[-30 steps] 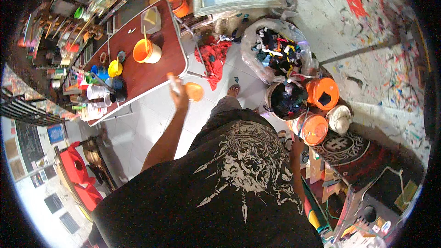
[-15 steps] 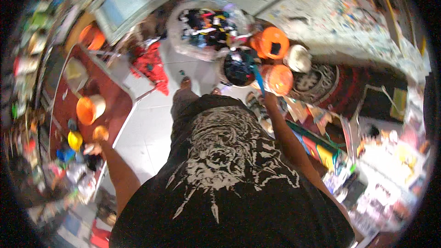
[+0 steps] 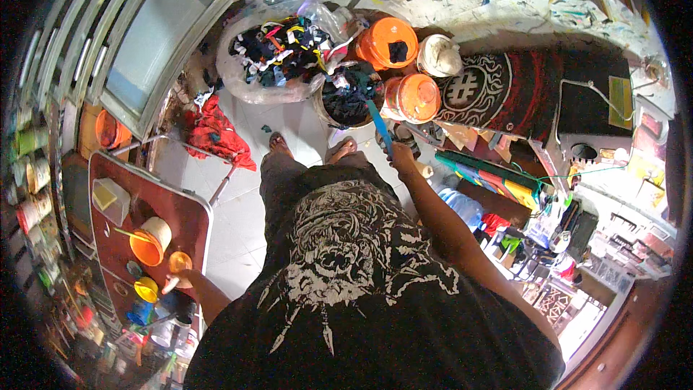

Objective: The person holds a bucket and uses a blue plastic stirrer to mix dark ink, then walks across a workshop to a screen printing station where they continue stirring the ink.

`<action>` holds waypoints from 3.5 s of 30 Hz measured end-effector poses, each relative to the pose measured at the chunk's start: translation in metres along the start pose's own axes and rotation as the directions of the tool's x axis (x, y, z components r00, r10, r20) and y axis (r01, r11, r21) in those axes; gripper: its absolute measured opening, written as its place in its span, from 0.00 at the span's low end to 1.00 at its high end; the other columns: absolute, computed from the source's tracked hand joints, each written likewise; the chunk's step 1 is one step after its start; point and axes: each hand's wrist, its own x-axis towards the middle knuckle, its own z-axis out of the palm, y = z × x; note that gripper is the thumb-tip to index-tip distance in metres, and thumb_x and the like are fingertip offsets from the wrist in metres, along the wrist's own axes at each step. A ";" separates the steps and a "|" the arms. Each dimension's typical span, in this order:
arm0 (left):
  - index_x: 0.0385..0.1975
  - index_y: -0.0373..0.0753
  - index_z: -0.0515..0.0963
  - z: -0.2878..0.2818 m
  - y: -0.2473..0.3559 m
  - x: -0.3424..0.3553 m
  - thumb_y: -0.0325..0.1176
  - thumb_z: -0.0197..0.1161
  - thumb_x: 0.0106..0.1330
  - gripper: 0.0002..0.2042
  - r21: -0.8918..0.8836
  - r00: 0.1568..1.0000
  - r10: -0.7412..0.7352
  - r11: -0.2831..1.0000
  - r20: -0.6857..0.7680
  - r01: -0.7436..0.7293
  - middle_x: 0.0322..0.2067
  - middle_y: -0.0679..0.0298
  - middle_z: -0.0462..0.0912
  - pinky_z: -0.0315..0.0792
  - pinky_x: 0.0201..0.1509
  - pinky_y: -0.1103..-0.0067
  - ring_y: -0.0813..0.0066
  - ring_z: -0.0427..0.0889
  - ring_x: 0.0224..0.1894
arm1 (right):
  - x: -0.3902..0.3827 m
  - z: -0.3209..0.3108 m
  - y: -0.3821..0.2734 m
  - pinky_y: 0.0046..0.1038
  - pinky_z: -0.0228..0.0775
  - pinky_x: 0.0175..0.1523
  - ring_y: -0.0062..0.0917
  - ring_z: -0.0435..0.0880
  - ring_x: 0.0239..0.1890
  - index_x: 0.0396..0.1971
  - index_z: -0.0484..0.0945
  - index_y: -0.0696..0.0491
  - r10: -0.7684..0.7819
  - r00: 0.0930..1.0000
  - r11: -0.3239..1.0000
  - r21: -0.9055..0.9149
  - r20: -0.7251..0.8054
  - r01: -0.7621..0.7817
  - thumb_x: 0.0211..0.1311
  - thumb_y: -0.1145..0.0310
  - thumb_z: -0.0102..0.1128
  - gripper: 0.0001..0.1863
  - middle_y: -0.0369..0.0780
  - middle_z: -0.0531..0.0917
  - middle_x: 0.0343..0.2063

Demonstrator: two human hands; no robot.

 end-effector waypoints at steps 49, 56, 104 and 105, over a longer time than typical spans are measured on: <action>0.55 0.43 0.67 0.318 0.370 -0.840 0.33 0.51 0.65 0.18 0.351 -0.608 -0.023 0.834 0.794 0.427 0.52 0.60 0.71 0.70 0.53 0.63 0.64 0.74 0.51 | 0.069 -0.127 -0.026 0.28 0.66 0.28 0.20 0.73 0.21 0.38 0.75 0.59 -0.089 0.996 0.996 -0.006 -0.003 0.089 0.69 0.62 0.42 0.16 0.37 0.78 0.21; 0.59 0.28 0.60 0.223 0.377 -0.745 0.37 0.71 0.47 0.39 -0.803 -0.530 0.603 0.461 0.596 -0.378 0.56 0.44 0.68 0.61 0.65 0.69 0.50 0.66 0.61 | 0.062 -0.086 -0.096 0.23 0.64 0.25 0.17 0.69 0.20 0.35 0.72 0.58 -0.361 0.910 0.869 0.280 -0.202 0.407 0.70 0.64 0.42 0.13 0.36 0.75 0.23; 0.56 0.26 0.66 0.085 0.545 -0.645 0.61 0.50 0.62 0.38 -0.437 -0.372 0.349 0.881 0.860 -0.184 0.46 0.42 0.77 0.68 0.52 0.60 0.46 0.76 0.50 | -0.165 -0.123 -0.060 0.21 0.61 0.22 0.15 0.67 0.18 0.37 0.67 0.56 -0.552 0.797 0.676 0.427 -0.246 0.600 0.72 0.64 0.40 0.11 0.33 0.69 0.18; 0.60 0.34 0.62 0.060 0.529 -0.661 0.62 0.51 0.62 0.37 -0.101 -0.485 0.122 0.993 0.866 0.068 0.48 0.50 0.77 0.68 0.51 0.55 0.52 0.76 0.49 | -0.156 -0.121 -0.066 0.22 0.61 0.22 0.15 0.67 0.18 0.37 0.68 0.56 -0.554 0.794 0.644 0.474 -0.251 0.600 0.72 0.64 0.40 0.11 0.33 0.69 0.18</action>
